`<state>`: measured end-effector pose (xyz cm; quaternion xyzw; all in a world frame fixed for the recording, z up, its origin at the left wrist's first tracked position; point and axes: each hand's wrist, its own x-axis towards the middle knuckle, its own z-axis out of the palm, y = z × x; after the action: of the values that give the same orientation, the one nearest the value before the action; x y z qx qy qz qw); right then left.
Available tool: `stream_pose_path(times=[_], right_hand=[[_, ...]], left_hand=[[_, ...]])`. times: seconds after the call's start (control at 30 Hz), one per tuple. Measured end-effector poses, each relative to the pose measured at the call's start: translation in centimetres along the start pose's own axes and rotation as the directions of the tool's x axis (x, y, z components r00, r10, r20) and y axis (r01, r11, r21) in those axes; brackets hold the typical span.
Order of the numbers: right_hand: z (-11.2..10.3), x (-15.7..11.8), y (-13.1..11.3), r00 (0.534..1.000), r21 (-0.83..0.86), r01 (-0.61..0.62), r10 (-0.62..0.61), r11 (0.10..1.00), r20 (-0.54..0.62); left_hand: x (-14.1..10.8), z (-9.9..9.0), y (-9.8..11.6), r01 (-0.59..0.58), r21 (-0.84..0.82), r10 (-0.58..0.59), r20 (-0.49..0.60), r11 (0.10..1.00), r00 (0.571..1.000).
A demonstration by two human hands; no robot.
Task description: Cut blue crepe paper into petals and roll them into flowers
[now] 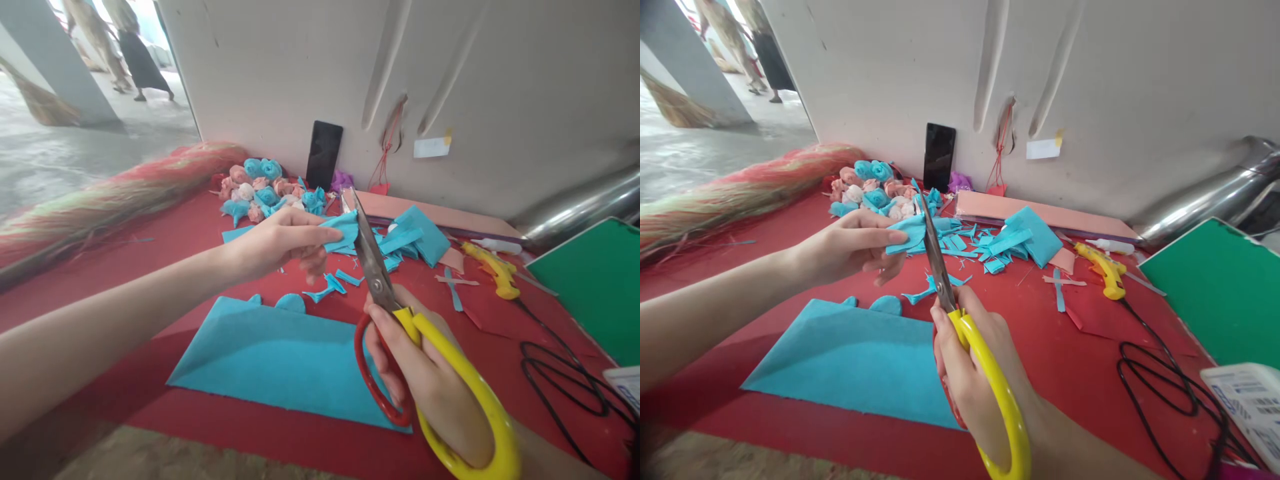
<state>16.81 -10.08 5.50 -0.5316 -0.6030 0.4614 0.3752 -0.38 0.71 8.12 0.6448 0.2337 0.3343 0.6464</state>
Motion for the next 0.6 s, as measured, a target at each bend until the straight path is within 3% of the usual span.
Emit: stream_pose_path(times=[0.23, 0.43, 0.6], right_hand=[[-0.02, -0.01, 0.07, 1.0, -0.017, 0.013, -0.013, 1.0, -0.006], [0.71, 0.64, 0.05, 0.979, 0.181, -0.202, 0.194, 0.963, 0.062], [0.52, 0.9, 0.8, 0.99, 0.155, -0.135, 0.127, 0.979, 0.061]], left_hand=[[0.04, -0.13, -0.06, -0.026, 0.098, 0.025, 0.013, 0.995, 1.0], [-0.13, -0.07, 0.24, -0.096, 0.184, 0.101, -0.018, 0.978, 0.995], [-0.09, -0.26, 0.04, -0.125, 0.224, 0.134, -0.023, 0.967, 0.991]])
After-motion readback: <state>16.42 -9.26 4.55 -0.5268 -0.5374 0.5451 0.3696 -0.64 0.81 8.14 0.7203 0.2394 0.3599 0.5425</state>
